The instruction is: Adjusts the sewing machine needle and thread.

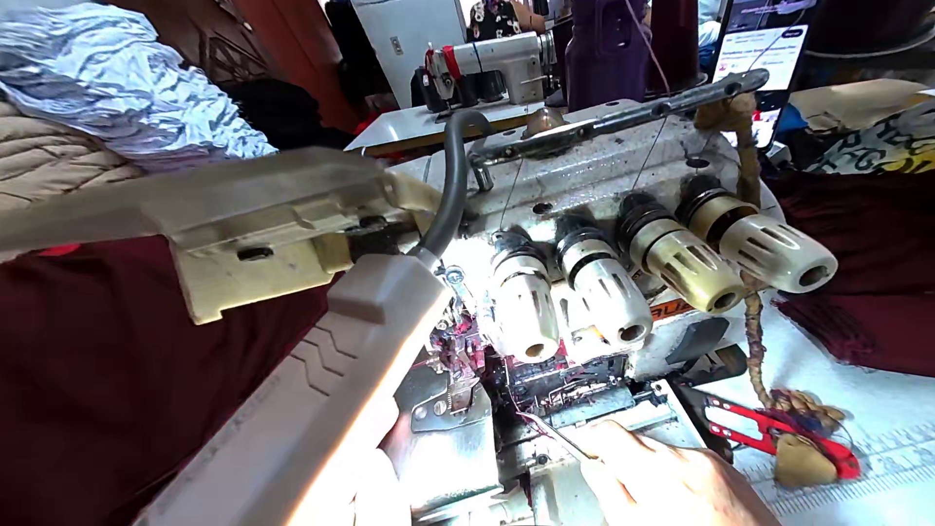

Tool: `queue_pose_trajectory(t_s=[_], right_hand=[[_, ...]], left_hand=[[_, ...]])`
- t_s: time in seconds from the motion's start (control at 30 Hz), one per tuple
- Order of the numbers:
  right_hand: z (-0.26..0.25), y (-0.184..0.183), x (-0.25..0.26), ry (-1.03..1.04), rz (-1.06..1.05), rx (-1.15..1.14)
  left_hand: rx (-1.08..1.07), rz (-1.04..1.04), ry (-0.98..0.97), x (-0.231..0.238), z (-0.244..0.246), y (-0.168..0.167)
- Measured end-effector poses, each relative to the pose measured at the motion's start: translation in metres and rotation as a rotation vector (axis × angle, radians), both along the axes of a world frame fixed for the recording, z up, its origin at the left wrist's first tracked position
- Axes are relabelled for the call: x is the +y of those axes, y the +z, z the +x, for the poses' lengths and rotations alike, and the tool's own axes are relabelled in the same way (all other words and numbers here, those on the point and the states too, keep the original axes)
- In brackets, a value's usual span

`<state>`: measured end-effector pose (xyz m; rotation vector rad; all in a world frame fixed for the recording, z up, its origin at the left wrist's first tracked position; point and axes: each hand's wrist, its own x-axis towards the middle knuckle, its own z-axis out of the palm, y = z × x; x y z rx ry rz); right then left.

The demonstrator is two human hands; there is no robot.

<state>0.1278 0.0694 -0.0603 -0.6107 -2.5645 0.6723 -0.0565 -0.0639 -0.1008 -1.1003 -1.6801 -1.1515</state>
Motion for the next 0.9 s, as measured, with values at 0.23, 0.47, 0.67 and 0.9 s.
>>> queue_pose_trajectory(t_s=[0.23, 0.47, 0.67, 0.9], right_hand=[[0.001, 0.003, -0.002, 0.008, -0.047, 0.000], [0.002, 0.002, -0.001, 0.013, -0.041, -0.009], [0.000, 0.002, -0.001, 0.013, -0.020, -0.019], [0.002, 0.003, -0.002, 0.019, -0.019, -0.020]], left_hand=[[-0.049, -0.084, -0.003, 0.004, 0.012, 0.014], [-0.026, -0.096, -0.002, 0.003, 0.010, 0.013], [-0.035, -0.104, -0.002, 0.003, 0.011, 0.015], [-0.033, -0.109, 0.013, 0.004, 0.012, 0.016]])
